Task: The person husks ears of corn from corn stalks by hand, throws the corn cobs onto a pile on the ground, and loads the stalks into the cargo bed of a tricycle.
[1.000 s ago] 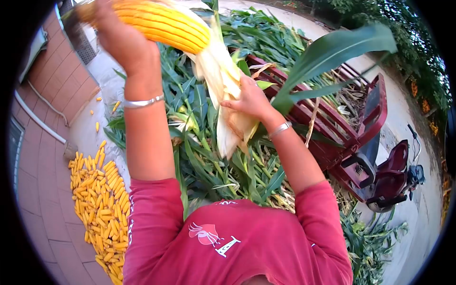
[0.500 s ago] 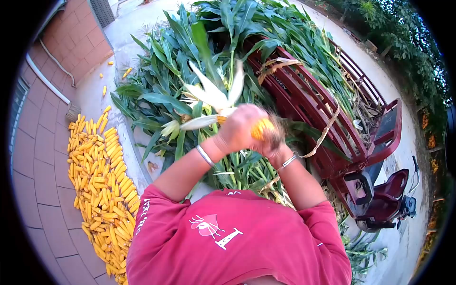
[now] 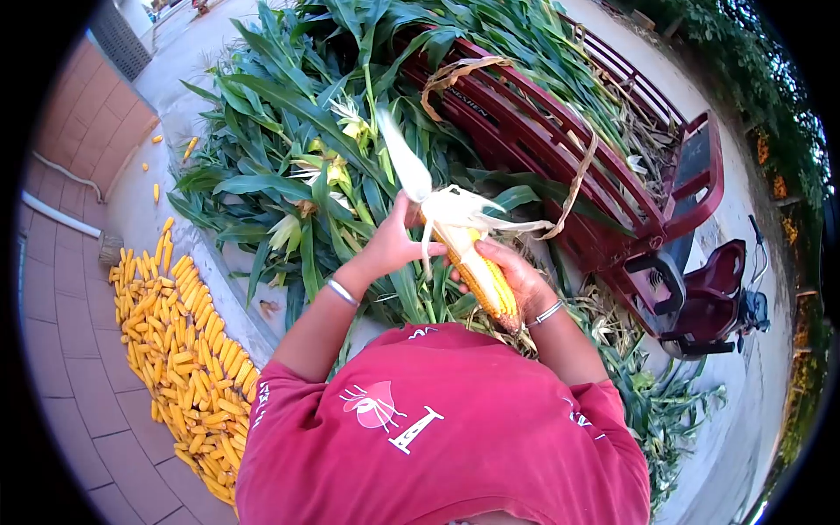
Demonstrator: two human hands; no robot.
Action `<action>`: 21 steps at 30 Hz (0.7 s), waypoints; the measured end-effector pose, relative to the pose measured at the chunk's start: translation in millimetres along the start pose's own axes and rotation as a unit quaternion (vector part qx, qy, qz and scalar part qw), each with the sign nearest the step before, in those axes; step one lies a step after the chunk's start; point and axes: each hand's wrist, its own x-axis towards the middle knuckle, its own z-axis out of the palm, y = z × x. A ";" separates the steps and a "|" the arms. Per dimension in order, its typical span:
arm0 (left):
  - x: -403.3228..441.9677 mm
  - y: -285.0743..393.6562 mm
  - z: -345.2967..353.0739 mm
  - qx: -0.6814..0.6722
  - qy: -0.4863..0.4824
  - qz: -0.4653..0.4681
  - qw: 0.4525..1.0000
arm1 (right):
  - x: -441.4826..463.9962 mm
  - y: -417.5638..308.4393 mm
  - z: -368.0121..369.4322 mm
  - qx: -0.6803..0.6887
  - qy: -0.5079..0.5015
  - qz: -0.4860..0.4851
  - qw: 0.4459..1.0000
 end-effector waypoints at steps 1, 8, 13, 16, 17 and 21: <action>6.3 -3.0 3.5 -0.133 -0.026 0.007 0.991 | -0.2 3.7 -5.6 0.033 -0.017 0.031 0.999; 7.7 8.9 0.0 -0.024 -0.235 -0.066 0.969 | -14.6 26.2 -13.5 0.035 -0.024 0.111 0.993; 2.2 21.6 2.1 0.082 -0.267 -0.053 0.959 | -28.4 19.4 0.8 0.021 0.082 0.091 0.992; -0.5 1.4 7.6 0.107 -0.255 -0.047 0.960 | -10.1 29.7 -28.4 0.036 -0.045 0.175 0.983; -4.0 -10.0 11.8 0.025 -0.213 -0.062 0.975 | -13.2 32.2 -30.6 0.051 -0.038 0.170 0.983; -8.3 -6.4 30.7 -0.064 -0.100 -0.027 0.993 | -11.8 32.2 -25.4 0.055 -0.039 0.174 0.982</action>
